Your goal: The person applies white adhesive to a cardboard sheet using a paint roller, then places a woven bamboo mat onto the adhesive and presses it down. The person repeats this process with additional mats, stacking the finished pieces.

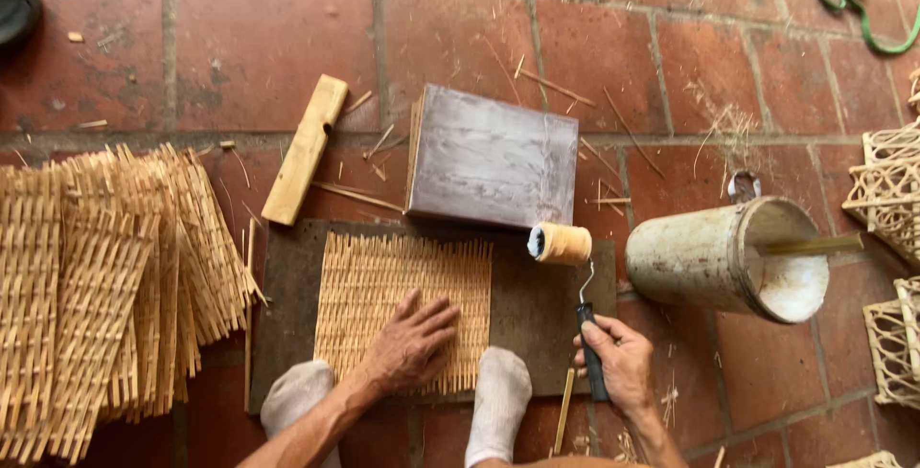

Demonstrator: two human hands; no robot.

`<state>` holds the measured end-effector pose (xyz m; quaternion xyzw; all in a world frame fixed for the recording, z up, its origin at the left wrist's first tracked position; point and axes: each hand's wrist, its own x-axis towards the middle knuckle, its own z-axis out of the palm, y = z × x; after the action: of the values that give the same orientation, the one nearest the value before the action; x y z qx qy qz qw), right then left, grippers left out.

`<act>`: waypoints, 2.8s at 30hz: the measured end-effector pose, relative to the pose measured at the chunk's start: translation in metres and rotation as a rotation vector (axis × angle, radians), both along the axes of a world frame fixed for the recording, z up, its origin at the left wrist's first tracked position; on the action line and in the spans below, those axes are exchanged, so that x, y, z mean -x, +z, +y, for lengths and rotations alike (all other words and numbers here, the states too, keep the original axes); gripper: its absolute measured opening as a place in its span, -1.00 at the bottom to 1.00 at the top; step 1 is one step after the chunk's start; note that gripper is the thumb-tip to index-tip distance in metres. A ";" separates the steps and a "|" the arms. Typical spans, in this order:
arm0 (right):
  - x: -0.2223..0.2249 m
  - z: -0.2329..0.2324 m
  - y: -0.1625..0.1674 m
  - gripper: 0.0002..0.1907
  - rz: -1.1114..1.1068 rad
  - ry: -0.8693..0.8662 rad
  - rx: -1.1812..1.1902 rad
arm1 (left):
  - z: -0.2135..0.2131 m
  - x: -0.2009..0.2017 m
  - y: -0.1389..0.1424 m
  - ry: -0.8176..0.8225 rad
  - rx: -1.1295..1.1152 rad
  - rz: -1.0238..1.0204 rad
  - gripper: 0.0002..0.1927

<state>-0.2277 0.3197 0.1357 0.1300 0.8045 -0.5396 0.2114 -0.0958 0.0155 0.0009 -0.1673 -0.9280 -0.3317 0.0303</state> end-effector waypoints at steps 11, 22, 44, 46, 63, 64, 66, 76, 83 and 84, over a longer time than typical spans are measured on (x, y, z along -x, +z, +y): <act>0.012 -0.191 -0.032 -0.71 0.352 0.294 0.116 | -0.023 -0.016 0.014 0.181 -0.033 0.038 -0.54; 0.053 -0.247 -0.022 -0.75 0.291 0.367 -0.005 | -0.032 -0.030 0.003 0.259 -0.073 0.110 -0.52; 0.020 0.200 0.017 -0.64 1.072 -0.151 -0.799 | -0.028 -0.036 -0.009 0.238 -0.064 0.124 -0.59; 0.032 0.206 -0.005 -0.62 1.000 -0.065 -0.910 | -0.031 -0.034 -0.011 0.258 -0.104 0.063 -0.59; -0.019 0.035 -0.067 -0.74 0.454 0.230 -0.320 | -0.125 -0.057 0.015 1.124 -0.427 -0.438 -0.55; -0.013 -0.001 -0.087 -0.70 0.244 0.246 -0.085 | -0.124 -0.055 0.015 1.131 -0.414 -0.438 -0.53; -0.009 -0.051 -0.117 -0.64 0.006 0.231 -0.050 | -0.123 -0.052 0.013 1.147 -0.451 -0.453 -0.52; -0.012 -0.080 -0.116 -0.78 0.003 0.316 0.174 | -0.137 -0.048 0.029 0.992 -1.014 -0.664 -0.62; -0.021 -0.060 0.008 -0.79 0.230 0.237 0.411 | -0.149 -0.070 0.136 0.884 -1.105 -0.345 -0.83; -0.013 -0.057 0.025 -0.78 0.285 0.253 0.412 | -0.151 -0.066 0.151 0.826 -1.163 -0.259 -0.85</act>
<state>-0.2143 0.2631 0.1610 -0.0944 0.7093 -0.6740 0.1836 -0.0298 -0.1352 0.1514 0.2806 -0.5851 -0.7502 0.1271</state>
